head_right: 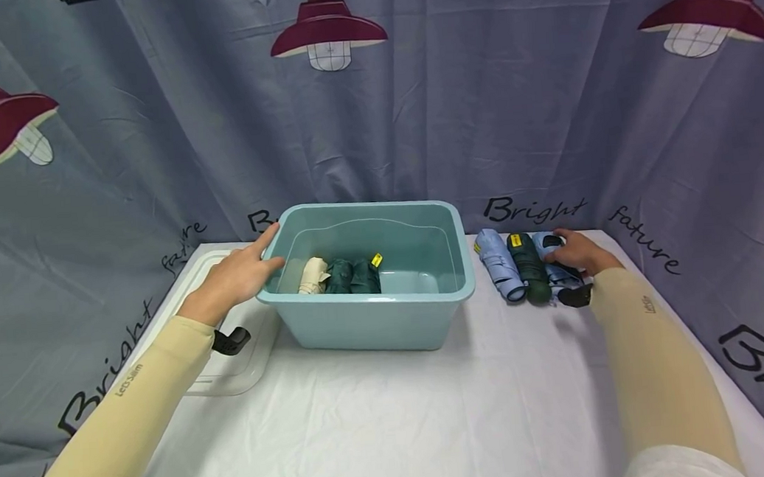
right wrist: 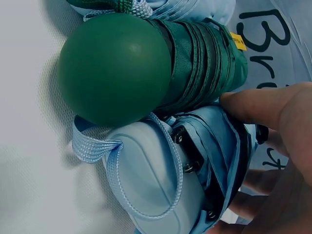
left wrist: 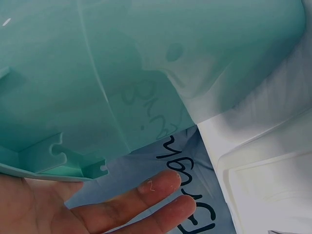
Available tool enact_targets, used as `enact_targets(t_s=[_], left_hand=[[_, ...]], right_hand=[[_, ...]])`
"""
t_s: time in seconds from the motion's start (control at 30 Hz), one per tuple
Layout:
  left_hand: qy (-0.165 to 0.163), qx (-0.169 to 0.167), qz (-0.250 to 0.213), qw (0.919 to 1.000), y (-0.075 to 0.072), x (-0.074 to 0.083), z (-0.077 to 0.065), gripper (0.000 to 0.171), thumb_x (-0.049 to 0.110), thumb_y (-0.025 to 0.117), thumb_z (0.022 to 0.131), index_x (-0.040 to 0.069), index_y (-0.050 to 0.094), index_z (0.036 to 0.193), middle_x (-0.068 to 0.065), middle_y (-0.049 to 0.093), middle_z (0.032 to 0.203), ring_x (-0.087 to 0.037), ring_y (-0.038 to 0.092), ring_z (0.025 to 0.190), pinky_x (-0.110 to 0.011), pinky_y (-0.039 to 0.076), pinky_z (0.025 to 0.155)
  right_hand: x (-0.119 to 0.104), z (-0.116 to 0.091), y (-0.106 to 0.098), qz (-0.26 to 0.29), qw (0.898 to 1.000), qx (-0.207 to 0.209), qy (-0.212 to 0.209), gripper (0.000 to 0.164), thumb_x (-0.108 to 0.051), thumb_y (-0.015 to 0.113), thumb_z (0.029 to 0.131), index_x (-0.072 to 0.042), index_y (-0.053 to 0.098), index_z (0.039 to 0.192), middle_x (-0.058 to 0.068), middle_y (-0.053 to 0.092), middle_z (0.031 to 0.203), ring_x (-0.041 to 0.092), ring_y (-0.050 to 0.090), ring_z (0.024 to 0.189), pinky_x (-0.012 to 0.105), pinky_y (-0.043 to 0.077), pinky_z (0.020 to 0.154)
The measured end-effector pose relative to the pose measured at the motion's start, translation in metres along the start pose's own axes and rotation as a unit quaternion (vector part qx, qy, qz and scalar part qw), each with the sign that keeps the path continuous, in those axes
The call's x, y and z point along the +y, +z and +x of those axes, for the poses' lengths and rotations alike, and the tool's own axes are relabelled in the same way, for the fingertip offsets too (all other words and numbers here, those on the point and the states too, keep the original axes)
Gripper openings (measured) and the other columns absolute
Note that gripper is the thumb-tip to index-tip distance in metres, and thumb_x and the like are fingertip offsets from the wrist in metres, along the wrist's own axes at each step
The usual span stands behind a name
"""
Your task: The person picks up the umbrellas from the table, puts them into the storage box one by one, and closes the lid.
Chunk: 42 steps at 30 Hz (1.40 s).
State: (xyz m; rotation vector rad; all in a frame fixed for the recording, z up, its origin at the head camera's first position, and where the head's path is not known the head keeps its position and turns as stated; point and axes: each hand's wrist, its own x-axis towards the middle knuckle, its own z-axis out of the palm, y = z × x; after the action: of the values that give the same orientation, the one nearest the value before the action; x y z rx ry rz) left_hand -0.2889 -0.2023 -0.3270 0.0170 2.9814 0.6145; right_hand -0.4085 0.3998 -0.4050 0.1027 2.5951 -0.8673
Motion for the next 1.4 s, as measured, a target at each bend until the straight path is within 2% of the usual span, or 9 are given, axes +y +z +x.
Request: enact_targets(t_s=[0.17,0.27,0.37,0.6,0.87,0.97,1.17,1.33,1.4], left_hand=[[0.001,0.004,0.002,1.0000,0.001,0.000,0.000,0.074,0.050,0.039,0.098,0.043,0.000,0.161,-0.021,0.046,0.152,-0.039,0.059,0.116,-0.058,0.045,0.088],[0.002,0.006,0.001,1.0000,0.002,0.000,0.000,0.074,0.050,0.039,0.098,0.041,0.002,0.162,-0.021,0.048,0.151,-0.037,0.060,0.111,-0.056,0.046,0.085],[0.002,0.007,0.001,1.0000,0.002,0.000,0.000,0.075,0.050,0.039,0.098,0.041,0.002,0.162,-0.020,0.050,0.149,-0.037,0.061,0.107,-0.055,0.046,0.083],[0.003,0.008,0.003,1.0000,0.003,0.000,-0.001,0.074,0.050,0.039,0.098,0.041,0.002,0.162,-0.021,0.047,0.152,-0.039,0.060,0.114,-0.057,0.046,0.086],[0.006,0.012,0.011,0.9998,0.003,0.002,-0.001,0.074,0.050,0.039,0.099,0.043,0.001,0.161,-0.022,0.050,0.149,-0.040,0.061,0.114,-0.058,0.046,0.088],[0.005,0.013,0.013,0.9998,0.004,0.003,-0.001,0.074,0.050,0.039,0.099,0.043,0.001,0.161,-0.022,0.051,0.148,-0.039,0.061,0.113,-0.057,0.047,0.087],[0.005,0.012,0.014,0.9998,0.003,0.003,-0.002,0.073,0.050,0.039,0.099,0.042,0.001,0.161,-0.022,0.052,0.146,-0.039,0.062,0.112,-0.057,0.047,0.085],[0.005,0.015,0.013,0.9998,0.003,0.002,-0.001,0.074,0.050,0.039,0.099,0.042,0.001,0.161,-0.022,0.054,0.144,-0.038,0.062,0.108,-0.055,0.047,0.083],[0.005,0.016,0.013,0.9998,0.002,0.001,-0.001,0.074,0.049,0.040,0.099,0.041,0.002,0.162,-0.022,0.054,0.144,-0.038,0.062,0.107,-0.055,0.047,0.083]], right_hand=[[0.001,0.000,0.000,0.005,1.000,-0.013,0.011,0.097,-0.033,0.058,0.098,0.001,-0.011,0.157,0.041,-0.005,0.157,0.060,0.018,0.138,0.072,0.039,0.097],[0.000,0.000,0.001,0.002,1.000,-0.007,0.013,0.095,-0.031,0.057,0.098,0.001,-0.011,0.157,0.041,-0.005,0.157,0.061,0.018,0.137,0.073,0.039,0.098],[-0.001,-0.001,0.003,-0.001,1.000,0.006,0.011,0.095,-0.030,0.058,0.097,0.002,-0.009,0.157,0.042,-0.002,0.156,0.061,0.020,0.137,0.072,0.038,0.098],[0.001,-0.003,0.007,-0.022,0.999,0.041,-0.003,0.092,-0.028,0.059,0.095,0.004,-0.001,0.158,0.044,0.008,0.154,0.057,0.032,0.128,0.067,0.044,0.091],[0.004,-0.005,0.008,-0.026,0.997,0.069,-0.007,0.092,-0.025,0.060,0.093,0.003,0.002,0.159,0.044,0.012,0.152,0.057,0.035,0.127,0.068,0.044,0.091],[0.005,-0.007,0.008,-0.027,0.997,0.075,-0.012,0.092,-0.024,0.061,0.092,0.004,0.003,0.158,0.045,0.014,0.152,0.056,0.037,0.125,0.067,0.045,0.090],[0.008,-0.011,0.004,-0.039,0.996,0.079,-0.026,0.092,-0.025,0.063,0.093,0.004,0.005,0.158,0.045,0.018,0.149,0.051,0.043,0.117,0.057,0.050,0.082],[0.005,-0.017,-0.002,-0.038,0.995,0.084,-0.032,0.093,-0.026,0.062,0.093,0.003,0.004,0.159,0.046,0.016,0.150,0.051,0.041,0.117,0.058,0.049,0.085],[0.003,-0.020,-0.004,-0.040,0.995,0.089,-0.030,0.092,-0.027,0.062,0.093,0.003,0.005,0.159,0.046,0.017,0.149,0.051,0.042,0.116,0.055,0.050,0.083]])
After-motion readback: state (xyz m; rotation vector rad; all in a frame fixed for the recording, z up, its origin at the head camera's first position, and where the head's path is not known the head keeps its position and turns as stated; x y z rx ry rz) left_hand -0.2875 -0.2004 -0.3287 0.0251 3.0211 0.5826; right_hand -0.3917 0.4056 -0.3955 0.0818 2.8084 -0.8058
